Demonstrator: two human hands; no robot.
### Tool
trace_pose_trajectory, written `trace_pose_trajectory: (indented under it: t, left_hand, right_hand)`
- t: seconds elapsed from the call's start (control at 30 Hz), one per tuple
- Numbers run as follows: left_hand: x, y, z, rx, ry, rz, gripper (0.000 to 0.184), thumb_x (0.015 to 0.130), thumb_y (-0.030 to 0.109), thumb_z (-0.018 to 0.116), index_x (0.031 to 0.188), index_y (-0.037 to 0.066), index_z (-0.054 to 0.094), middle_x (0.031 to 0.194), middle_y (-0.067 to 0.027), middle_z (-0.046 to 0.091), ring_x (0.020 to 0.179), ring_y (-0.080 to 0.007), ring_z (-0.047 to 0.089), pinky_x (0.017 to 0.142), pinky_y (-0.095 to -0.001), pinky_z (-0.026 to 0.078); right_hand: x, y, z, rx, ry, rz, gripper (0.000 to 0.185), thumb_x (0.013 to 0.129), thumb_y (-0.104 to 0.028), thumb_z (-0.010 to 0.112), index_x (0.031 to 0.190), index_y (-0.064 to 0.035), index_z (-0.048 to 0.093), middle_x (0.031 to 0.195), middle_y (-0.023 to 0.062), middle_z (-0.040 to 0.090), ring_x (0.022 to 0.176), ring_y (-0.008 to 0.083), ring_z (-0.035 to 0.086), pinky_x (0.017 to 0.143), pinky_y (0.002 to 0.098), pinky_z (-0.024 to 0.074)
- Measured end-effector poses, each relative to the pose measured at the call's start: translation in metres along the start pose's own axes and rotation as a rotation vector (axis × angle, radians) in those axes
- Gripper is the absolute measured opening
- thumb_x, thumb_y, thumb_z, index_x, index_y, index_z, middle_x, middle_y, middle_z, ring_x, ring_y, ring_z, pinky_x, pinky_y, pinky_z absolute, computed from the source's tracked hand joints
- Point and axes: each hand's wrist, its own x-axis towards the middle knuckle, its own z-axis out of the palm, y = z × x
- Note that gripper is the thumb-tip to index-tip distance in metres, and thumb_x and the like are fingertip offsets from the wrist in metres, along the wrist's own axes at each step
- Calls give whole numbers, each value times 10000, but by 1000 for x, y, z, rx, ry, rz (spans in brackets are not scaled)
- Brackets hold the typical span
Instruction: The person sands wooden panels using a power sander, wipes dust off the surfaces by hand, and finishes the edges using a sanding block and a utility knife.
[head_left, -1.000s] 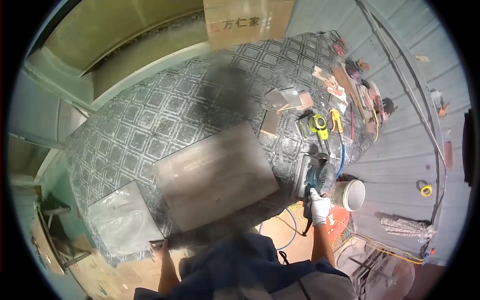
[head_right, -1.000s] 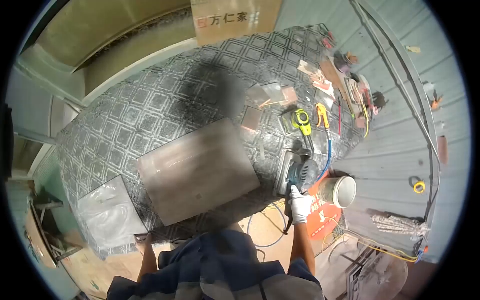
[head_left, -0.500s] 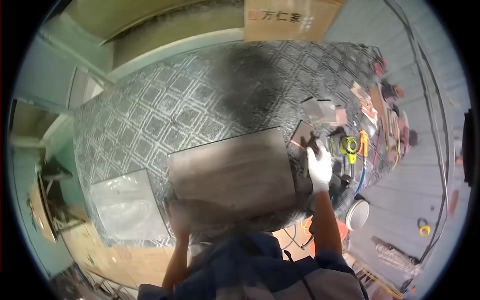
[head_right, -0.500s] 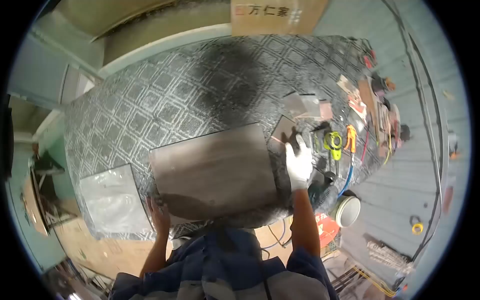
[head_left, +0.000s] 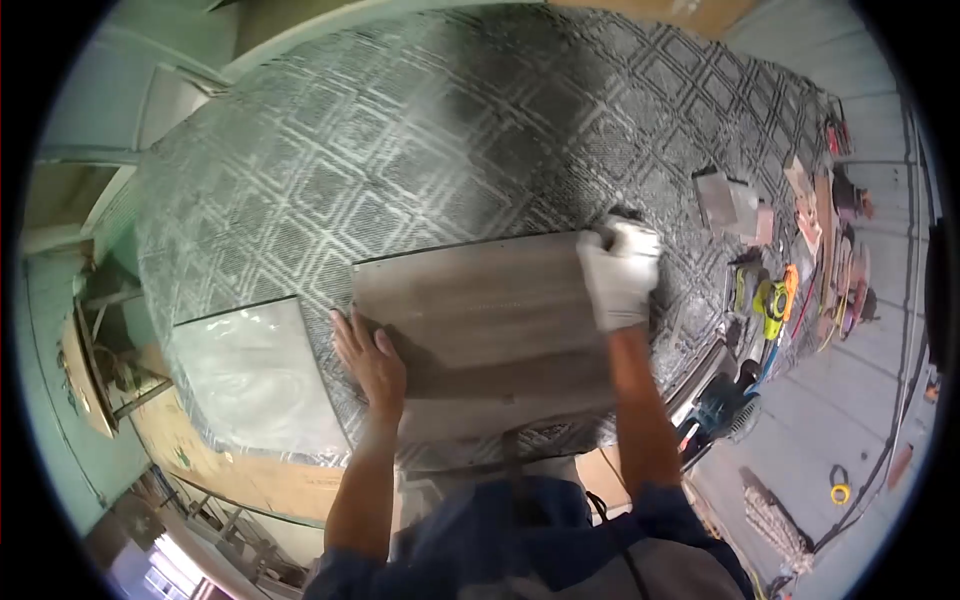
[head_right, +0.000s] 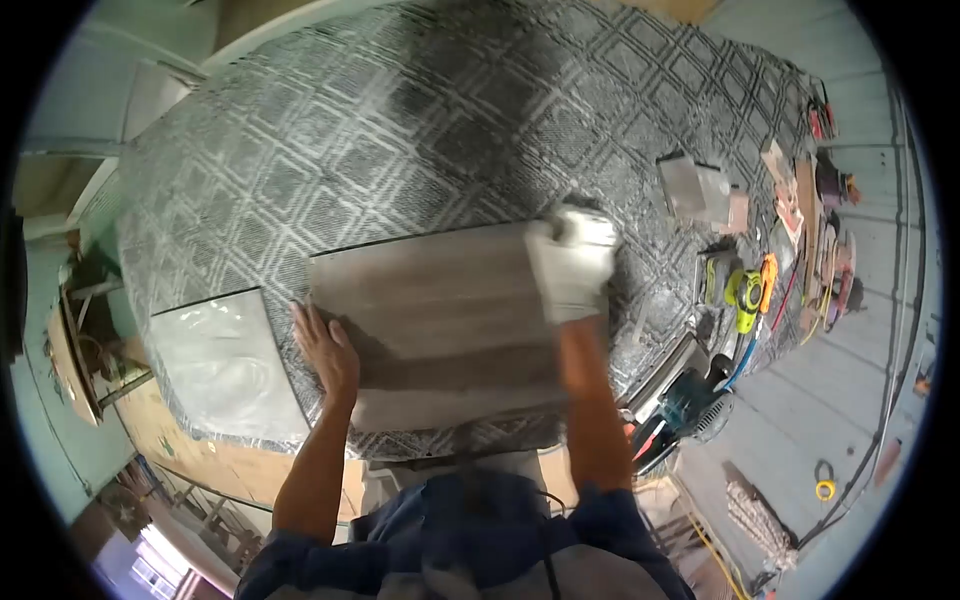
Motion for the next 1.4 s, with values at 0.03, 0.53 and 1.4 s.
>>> trace_pose_trajectory:
  t: [0.03, 0.53, 1.4]
  left_hand:
    - [2, 5, -2, 9, -3, -13, 569, 1083, 280, 436, 1588, 29, 363, 1687, -274, 233, 1519, -519, 256, 1247, -617, 184]
    - [6, 8, -2, 66, -10, 15, 602, 1128, 398, 318, 1604, 32, 367, 1692, -232, 263, 1528, -457, 281, 1253, -573, 187]
    - [4, 7, -7, -32, -37, -87, 627, 969, 262, 575, 1554, 72, 453, 1664, -244, 323, 1497, -445, 353, 1238, -600, 243]
  right_hand:
    - [-6, -27, 36, -66, 244, -291, 131, 781, -214, 769, 817, -92, 737, 814, 88, 680, 912, 315, 686, 792, 431, 550]
    - [40, -80, 59, -406, -302, -806, 540, 880, -374, 694, 1228, 11, 545, 1178, 174, 532, 1181, 349, 499, 975, 500, 428]
    - [-56, -203, 192, -362, -325, -1029, 724, 822, -326, 788, 1347, 68, 482, 1370, 221, 505, 1337, 366, 452, 1096, 481, 384]
